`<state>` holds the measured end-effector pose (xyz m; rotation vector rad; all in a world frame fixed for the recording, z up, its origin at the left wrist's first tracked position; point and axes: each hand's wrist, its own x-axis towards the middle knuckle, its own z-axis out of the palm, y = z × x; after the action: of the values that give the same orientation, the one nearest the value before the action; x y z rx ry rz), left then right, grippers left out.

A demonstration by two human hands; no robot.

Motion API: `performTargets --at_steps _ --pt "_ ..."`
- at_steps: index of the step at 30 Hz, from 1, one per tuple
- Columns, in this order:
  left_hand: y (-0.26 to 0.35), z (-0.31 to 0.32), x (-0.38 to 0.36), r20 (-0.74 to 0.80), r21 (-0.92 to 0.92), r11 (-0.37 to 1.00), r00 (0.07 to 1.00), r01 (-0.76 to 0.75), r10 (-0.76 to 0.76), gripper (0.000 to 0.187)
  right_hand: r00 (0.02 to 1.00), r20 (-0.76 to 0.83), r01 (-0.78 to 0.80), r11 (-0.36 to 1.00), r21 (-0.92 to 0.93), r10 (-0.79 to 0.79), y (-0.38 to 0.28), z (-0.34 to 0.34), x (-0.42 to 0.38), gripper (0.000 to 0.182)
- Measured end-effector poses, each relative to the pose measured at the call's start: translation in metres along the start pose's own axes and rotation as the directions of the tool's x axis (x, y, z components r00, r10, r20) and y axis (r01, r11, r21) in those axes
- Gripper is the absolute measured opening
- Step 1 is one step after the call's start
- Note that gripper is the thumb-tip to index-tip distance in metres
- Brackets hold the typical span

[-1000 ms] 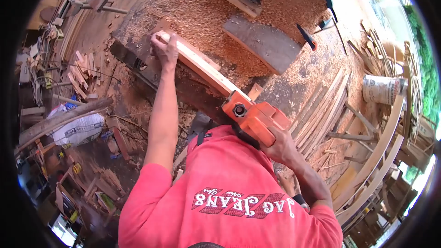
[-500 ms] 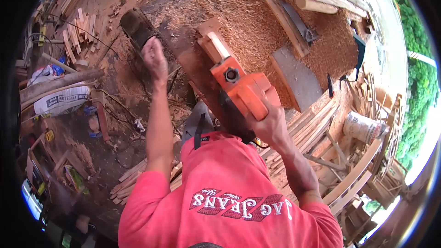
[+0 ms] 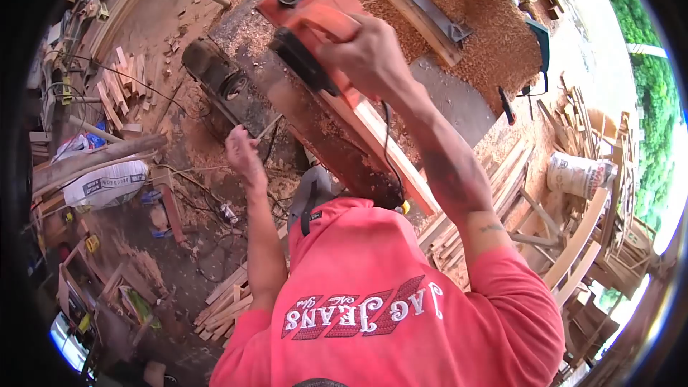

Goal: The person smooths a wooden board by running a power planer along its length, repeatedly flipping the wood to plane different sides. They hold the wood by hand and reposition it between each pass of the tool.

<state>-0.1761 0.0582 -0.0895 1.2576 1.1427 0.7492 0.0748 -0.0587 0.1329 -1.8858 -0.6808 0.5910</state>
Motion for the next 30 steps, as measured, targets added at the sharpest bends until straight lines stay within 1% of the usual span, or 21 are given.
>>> performTargets --at_steps 2,4,6,7,8,9,10,12,14,15,16,18,19,20,22,23,24,26,27,29,30 --pt "0.022 0.039 -0.024 0.045 0.020 0.998 0.997 -0.068 0.067 0.042 0.992 -0.037 -0.123 0.987 -0.106 0.119 -0.004 -0.031 -0.037 0.026" --pt "0.018 0.077 -0.034 0.091 0.208 0.969 0.989 -0.133 0.117 0.051 0.996 -0.091 -0.013 0.990 -0.138 0.001 0.025 -0.059 -0.083 0.025" --pt "0.029 0.118 -0.042 0.150 0.182 0.964 0.974 -0.195 0.169 0.076 0.993 -0.070 0.065 0.946 -0.318 -0.091 0.055 -0.083 -0.146 0.018" --pt "0.035 0.140 -0.045 0.150 0.177 0.963 0.973 -0.201 0.175 0.076 0.982 -0.144 -0.156 0.957 -0.244 0.124 0.055 -0.090 -0.176 0.016" --pt "0.041 0.161 -0.046 0.155 0.272 0.931 0.966 -0.243 0.207 0.088 0.921 -0.195 -0.368 0.917 -0.153 0.337 0.055 -0.095 -0.207 0.014" --pt "0.045 0.178 -0.041 0.162 0.367 0.887 0.958 -0.282 0.237 0.101 0.924 -0.206 -0.358 0.919 -0.164 0.323 0.065 -0.100 -0.237 0.015" --pt "0.038 0.191 -0.030 0.190 0.337 0.894 0.951 -0.295 0.242 0.111 0.927 -0.215 -0.346 0.922 -0.172 0.308 0.078 -0.106 -0.266 0.016" --pt "0.032 0.207 -0.026 0.074 0.488 0.852 0.982 -0.188 0.175 0.105 0.871 -0.156 -0.492 0.835 -0.248 0.466 0.091 -0.121 -0.324 0.033" --pt "0.035 0.207 -0.028 0.029 0.404 0.898 0.984 -0.172 0.176 0.101 0.805 -0.116 -0.589 0.761 -0.273 0.581 0.093 -0.129 -0.364 0.035" --pt "0.026 0.207 -0.025 0.027 0.261 0.936 0.971 -0.236 0.237 0.101 0.826 -0.123 -0.559 0.768 -0.314 0.551 0.105 -0.129 -0.385 0.036" --pt "0.030 0.206 -0.028 0.039 0.232 0.944 0.972 -0.236 0.234 0.100 0.814 -0.138 -0.578 0.764 -0.286 0.564 0.104 -0.127 -0.393 0.036" --pt "0.022 0.208 -0.021 0.031 0.312 0.898 0.948 -0.311 0.317 0.100 0.817 -0.093 -0.573 0.786 -0.233 0.568 0.100 -0.126 -0.401 0.035" --pt "0.022 0.206 -0.019 0.068 0.336 0.891 0.952 -0.305 0.300 0.100 0.842 -0.084 -0.537 0.811 -0.233 0.533 0.111 -0.123 -0.406 0.036" --pt "0.021 0.205 -0.020 0.073 0.339 0.887 0.949 -0.312 0.306 0.100 0.843 -0.086 -0.536 0.814 -0.224 0.532 0.114 -0.121 -0.403 0.036" --pt "0.021 0.202 -0.018 0.119 0.381 0.845 0.926 -0.375 0.357 0.100 0.927 -0.112 -0.376 0.895 -0.240 0.359 0.116 -0.112 -0.388 0.028" --pt "0.020 0.202 -0.017 0.115 0.382 0.844 0.925 -0.377 0.362 0.100 0.958 -0.142 -0.275 0.941 -0.199 0.250 0.127 -0.105 -0.381 0.028" --pt "0.020 0.202 -0.018 0.128 0.364 0.849 0.923 -0.383 0.362 0.100 0.960 -0.136 -0.269 0.942 -0.201 0.245 0.124 -0.105 -0.373 0.028" --pt "0.016 0.200 -0.018 0.126 0.347 0.860 0.927 -0.375 0.353 0.101 0.901 -0.076 -0.433 0.882 -0.185 0.427 0.112 -0.107 -0.354 0.037" --pt "0.017 0.202 -0.020 0.124 0.319 0.868 0.925 -0.381 0.360 0.099 0.908 -0.068 -0.418 0.892 -0.171 0.413 0.107 -0.104 -0.343 0.035" --pt "0.018 0.204 -0.020 0.126 0.288 0.882 0.928 -0.373 0.352 0.098 0.907 -0.047 -0.418 0.880 -0.226 0.419 0.102 -0.101 -0.318 0.035" --pt "0.021 0.203 -0.021 0.110 0.369 0.861 0.936 -0.351 0.334 0.098 0.901 -0.037 -0.426 0.865 -0.265 0.432 0.099 -0.097 -0.306 0.034"
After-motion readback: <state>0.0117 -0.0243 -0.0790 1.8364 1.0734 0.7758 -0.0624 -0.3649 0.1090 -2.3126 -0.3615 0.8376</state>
